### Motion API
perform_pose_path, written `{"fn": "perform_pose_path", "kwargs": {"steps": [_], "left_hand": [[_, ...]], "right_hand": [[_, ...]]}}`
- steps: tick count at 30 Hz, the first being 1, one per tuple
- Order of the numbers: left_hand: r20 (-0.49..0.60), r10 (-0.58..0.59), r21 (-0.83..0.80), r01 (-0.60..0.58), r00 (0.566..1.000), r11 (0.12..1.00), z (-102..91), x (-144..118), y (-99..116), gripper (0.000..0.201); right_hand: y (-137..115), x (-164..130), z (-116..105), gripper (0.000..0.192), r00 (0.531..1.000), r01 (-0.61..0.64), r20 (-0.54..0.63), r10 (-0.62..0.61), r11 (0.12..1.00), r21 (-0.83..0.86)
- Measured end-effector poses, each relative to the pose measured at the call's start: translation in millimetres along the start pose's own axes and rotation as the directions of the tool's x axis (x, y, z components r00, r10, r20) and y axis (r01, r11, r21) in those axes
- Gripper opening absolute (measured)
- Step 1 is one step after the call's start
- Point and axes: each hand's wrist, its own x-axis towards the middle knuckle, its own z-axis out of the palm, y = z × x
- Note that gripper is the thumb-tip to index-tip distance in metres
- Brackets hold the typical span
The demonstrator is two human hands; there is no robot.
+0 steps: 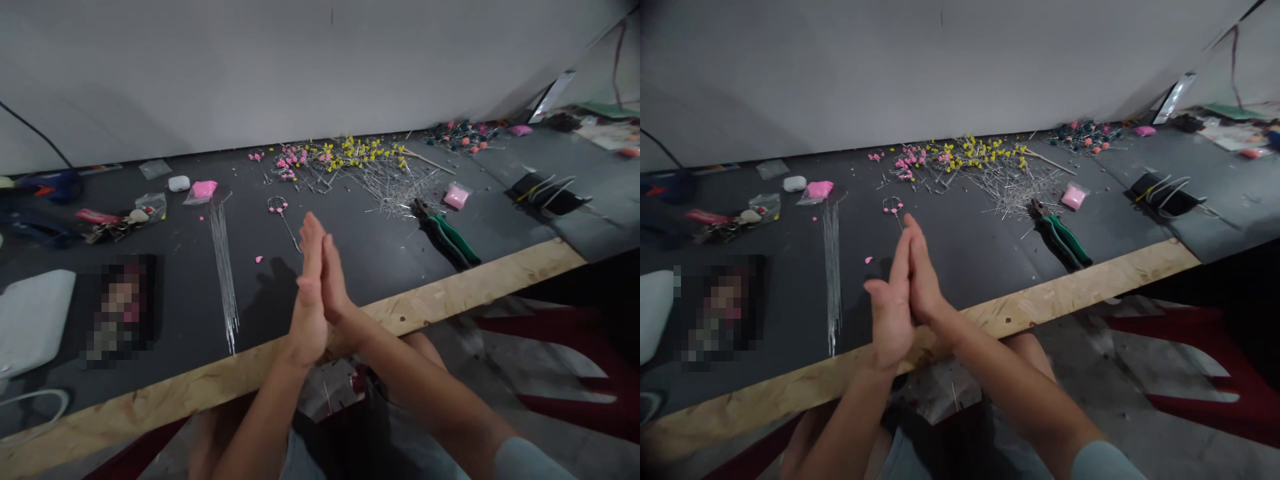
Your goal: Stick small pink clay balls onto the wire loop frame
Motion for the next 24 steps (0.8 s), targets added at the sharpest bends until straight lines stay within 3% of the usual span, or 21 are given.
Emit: {"fn": "perform_pose_path", "kwargs": {"steps": [3,5,8,10,14,17,19,22,24], "left_hand": [[-0.138,-0.094,-0.08,0.083,0.986,0.993,-1.2,9.4,-2.7,0.067],[-0.202,-0.224,-0.219,0.179,0.953,0.959,2.9,11.2,-5.6,0.063],[-0.169,-0.414,-0.493,0.287,0.894,0.821,13.8,7.1,-8.9,0.057],[-0.106,-0.489,-0.62,0.327,0.866,0.713,17.4,5.7,-10.8,0.058],[0.017,-0.556,-0.697,0.409,0.831,0.589,8.8,10.5,-16.8,0.059],[0.024,-0.66,-0.715,0.474,0.751,0.514,-1.2,11.5,-19.4,0.051],[-0.006,-0.707,-0.758,0.458,0.707,0.464,-6.2,9.2,-18.0,0.044],[-0.036,-0.714,-0.824,0.384,0.699,0.417,-13.2,4.9,-13.0,0.039],[-0.047,-0.697,-0.832,0.358,0.715,0.424,-18.3,3.2,-10.2,0.04]], "right_hand": [[18.6,-1.3,1.8,0.058,0.996,-0.074,0.037,0.075,0.997,-0.024],[17.3,1.2,2.3,0.061,0.998,-0.067,0.001,0.068,0.99,-0.126],[-0.4,9.0,1.8,0.059,0.999,0.035,0.022,-0.029,0.934,-0.355],[-12.1,11.9,3.0,0.054,1.0,0.025,0.014,-0.021,0.912,-0.41],[-24.0,8.4,7.3,0.044,0.999,0.004,-0.036,-0.018,0.937,-0.349],[-29.1,7.3,2.6,0.036,0.994,0.054,-0.08,-0.077,0.963,-0.265],[-30.7,10.3,-7.0,0.034,0.98,0.125,-0.119,-0.159,0.96,-0.251],[-25.9,14.7,-25.5,0.034,0.962,0.204,-0.124,-0.241,0.945,-0.255],[-18.5,12.6,-34.9,0.037,0.984,0.137,-0.084,-0.157,0.968,-0.21]]}}
